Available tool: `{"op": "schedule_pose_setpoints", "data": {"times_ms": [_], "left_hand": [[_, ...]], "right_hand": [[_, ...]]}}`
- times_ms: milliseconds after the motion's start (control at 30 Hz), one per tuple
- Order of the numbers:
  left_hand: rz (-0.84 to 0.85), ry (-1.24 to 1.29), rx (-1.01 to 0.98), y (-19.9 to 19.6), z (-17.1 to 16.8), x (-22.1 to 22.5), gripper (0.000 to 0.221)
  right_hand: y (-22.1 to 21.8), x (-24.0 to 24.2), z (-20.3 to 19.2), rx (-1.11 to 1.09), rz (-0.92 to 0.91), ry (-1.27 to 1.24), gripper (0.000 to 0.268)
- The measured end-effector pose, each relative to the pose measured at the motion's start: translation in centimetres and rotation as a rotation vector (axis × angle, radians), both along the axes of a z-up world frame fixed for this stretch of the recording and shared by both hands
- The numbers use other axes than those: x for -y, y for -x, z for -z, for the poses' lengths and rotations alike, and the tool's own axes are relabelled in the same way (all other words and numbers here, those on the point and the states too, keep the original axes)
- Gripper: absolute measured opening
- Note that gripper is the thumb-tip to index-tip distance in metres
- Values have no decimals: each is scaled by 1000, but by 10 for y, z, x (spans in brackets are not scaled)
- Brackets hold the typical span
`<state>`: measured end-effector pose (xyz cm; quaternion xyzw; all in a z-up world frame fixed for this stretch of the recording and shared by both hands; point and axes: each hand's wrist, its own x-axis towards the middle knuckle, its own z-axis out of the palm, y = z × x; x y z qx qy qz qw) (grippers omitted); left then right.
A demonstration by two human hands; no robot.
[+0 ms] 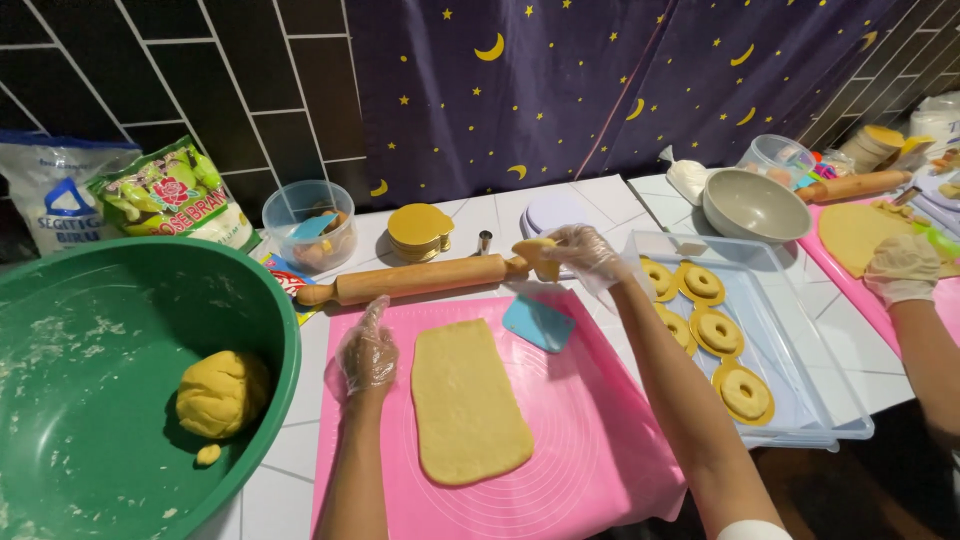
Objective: Rolling out dough on a silicone mat and using a circular cutter to create donut shapes.
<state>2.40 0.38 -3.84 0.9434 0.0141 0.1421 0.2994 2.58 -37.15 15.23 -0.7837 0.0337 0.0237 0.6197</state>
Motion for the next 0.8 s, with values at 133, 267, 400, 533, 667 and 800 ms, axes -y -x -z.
{"op": "schedule_pose_setpoints", "data": {"times_ms": [133, 267, 400, 533, 667, 800], "left_hand": [[-14, -10, 68, -1, 6, 0, 59], [-29, -39, 88, 0, 8, 0, 60], [-41, -35, 45, 1, 2, 0, 59], [-62, -60, 2, 6, -6, 0, 60], [-39, -5, -49, 15, -28, 3, 57], [-62, -3, -67, 17, -34, 3, 55]], "right_hand": [[-24, 42, 5, 20, 141, 106, 30], [-32, 65, 4, -22, 240, 269, 26], [-69, 83, 25, -26, 250, 223, 26], [-98, 86, 31, 26, 240, 237, 31], [-130, 100, 50, 53, 239, 309, 27], [-133, 103, 55, 57, 228, 259, 25]]}}
